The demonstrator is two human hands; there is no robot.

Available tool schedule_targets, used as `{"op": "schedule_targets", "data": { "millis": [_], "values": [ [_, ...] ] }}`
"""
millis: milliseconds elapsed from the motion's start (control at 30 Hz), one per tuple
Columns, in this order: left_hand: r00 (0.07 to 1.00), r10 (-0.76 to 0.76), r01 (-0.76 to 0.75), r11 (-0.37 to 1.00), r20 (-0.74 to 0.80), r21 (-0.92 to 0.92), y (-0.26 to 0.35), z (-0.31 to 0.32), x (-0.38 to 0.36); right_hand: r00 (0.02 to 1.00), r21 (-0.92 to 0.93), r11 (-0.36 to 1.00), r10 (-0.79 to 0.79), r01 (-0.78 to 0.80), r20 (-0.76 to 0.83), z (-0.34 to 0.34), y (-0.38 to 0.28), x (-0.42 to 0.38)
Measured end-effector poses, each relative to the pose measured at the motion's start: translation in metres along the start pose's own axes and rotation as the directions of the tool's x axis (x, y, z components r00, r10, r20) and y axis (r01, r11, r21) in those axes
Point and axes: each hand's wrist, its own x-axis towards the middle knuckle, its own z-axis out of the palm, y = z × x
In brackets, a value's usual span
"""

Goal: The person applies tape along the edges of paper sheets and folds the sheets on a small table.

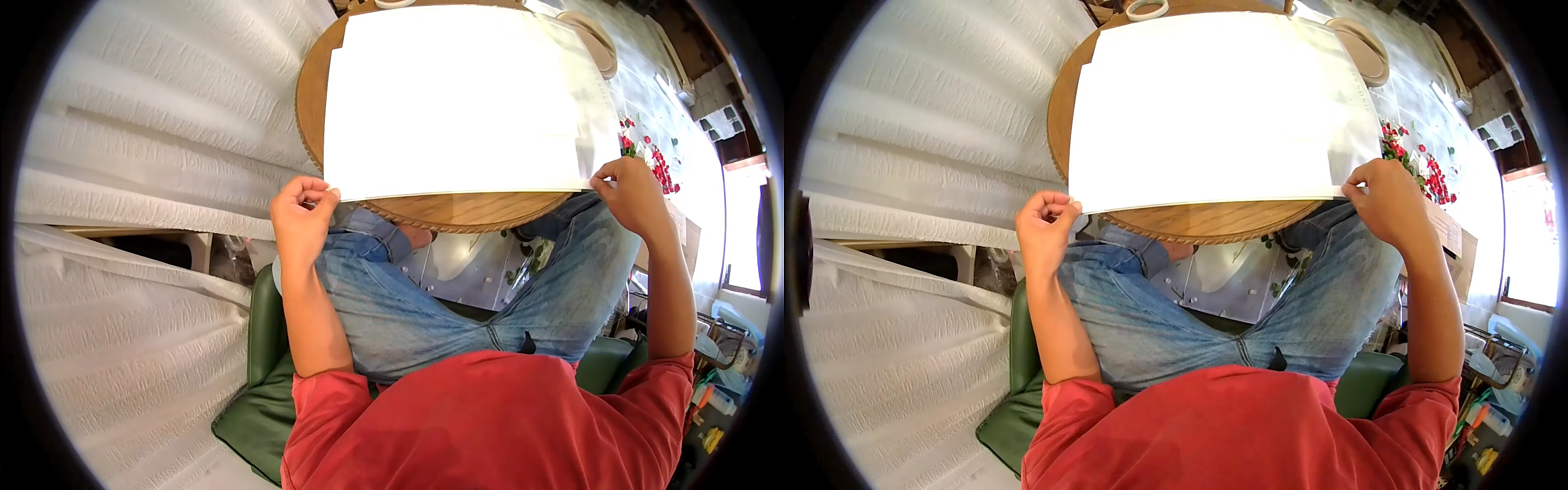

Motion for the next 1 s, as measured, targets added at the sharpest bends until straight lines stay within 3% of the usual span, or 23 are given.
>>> {"op": "schedule_targets", "data": {
  "millis": [1000],
  "values": [
    [0.998, 0.038, -0.031, 0.992, -0.055, 0.119, 0.0019, 0.0051, -0.0034, 0.999, -0.010, 0.999, 0.039, -0.039, 0.004, 0.0049, -0.0050, 0.0045]
  ]
}}
